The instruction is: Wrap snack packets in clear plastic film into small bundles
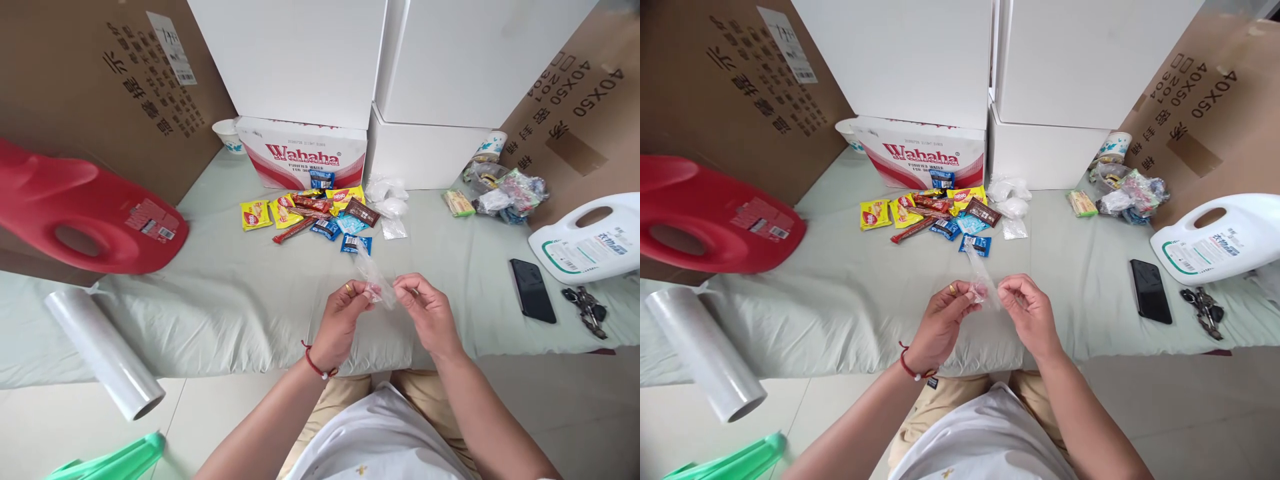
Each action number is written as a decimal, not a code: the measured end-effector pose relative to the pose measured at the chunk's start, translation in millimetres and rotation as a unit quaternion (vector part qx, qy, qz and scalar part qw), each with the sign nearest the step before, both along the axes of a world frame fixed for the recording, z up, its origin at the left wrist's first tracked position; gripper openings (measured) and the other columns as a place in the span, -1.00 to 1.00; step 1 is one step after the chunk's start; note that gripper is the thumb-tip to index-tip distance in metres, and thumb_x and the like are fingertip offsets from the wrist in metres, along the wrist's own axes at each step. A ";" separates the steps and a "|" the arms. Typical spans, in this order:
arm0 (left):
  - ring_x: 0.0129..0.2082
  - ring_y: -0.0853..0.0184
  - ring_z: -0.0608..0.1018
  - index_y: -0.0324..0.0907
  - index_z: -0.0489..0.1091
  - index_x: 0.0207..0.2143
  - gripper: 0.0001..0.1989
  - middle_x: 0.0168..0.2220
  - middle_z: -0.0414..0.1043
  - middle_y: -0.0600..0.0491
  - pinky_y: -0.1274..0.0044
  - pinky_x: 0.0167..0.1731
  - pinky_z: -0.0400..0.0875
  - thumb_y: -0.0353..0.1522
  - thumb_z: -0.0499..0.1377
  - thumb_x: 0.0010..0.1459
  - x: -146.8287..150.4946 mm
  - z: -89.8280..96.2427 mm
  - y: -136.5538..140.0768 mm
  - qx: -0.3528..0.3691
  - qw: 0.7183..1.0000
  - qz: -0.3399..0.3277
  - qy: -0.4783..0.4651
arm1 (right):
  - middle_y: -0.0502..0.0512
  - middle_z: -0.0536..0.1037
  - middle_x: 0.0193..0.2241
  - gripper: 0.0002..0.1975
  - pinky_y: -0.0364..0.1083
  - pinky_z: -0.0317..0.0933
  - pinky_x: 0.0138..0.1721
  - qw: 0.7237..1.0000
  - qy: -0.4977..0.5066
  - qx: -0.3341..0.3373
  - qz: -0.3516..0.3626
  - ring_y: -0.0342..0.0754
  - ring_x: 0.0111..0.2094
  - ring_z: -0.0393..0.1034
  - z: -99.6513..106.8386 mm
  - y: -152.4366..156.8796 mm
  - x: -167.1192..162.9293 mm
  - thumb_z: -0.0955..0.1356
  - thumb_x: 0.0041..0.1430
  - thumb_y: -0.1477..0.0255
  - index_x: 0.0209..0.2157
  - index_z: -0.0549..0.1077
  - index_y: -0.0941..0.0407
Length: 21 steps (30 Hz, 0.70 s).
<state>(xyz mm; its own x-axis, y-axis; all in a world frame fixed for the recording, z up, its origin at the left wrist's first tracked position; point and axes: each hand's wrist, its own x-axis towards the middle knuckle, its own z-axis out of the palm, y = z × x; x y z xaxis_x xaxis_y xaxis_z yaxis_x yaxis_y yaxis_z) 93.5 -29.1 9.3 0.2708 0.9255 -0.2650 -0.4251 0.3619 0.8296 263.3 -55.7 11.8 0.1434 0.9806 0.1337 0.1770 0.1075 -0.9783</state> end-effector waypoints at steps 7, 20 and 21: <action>0.00 0.10 0.62 -0.17 0.37 -0.41 -0.79 -0.10 0.60 -0.05 0.32 -0.04 0.50 -0.31 0.36 0.02 -23.2 11.4 3.9 -0.070 0.992 -0.002 -0.103 | 0.03 0.56 -0.26 -0.72 -0.07 0.39 -0.23 0.983 0.158 -0.057 -0.077 -0.06 -0.25 0.45 5.2 6.4 25.9 0.47 0.19 0.11 -0.33 0.45 0.02; -0.49 0.37 0.42 -0.15 0.40 -0.39 -0.67 -0.54 0.37 0.14 0.53 -0.41 0.32 -0.08 0.31 0.07 -109.9 -34.3 23.8 0.036 0.949 -0.042 0.309 | -0.06 0.47 -0.56 -0.60 -0.18 0.08 -0.64 0.988 0.020 -0.110 -0.104 -0.20 -0.64 0.19 -53.1 27.7 58.9 0.48 0.09 0.03 -0.35 0.46 0.08; -0.46 0.34 0.43 -0.14 0.42 -0.36 -0.71 -0.50 0.39 0.11 0.51 -0.39 0.33 -0.11 0.29 0.08 -115.7 -36.9 25.4 0.051 0.933 -0.034 0.355 | -0.05 0.47 -0.56 -0.62 -0.16 0.10 -0.60 0.990 -0.002 -0.103 -0.099 -0.19 -0.62 0.20 -56.8 30.7 58.8 0.46 0.13 0.04 -0.34 0.47 0.08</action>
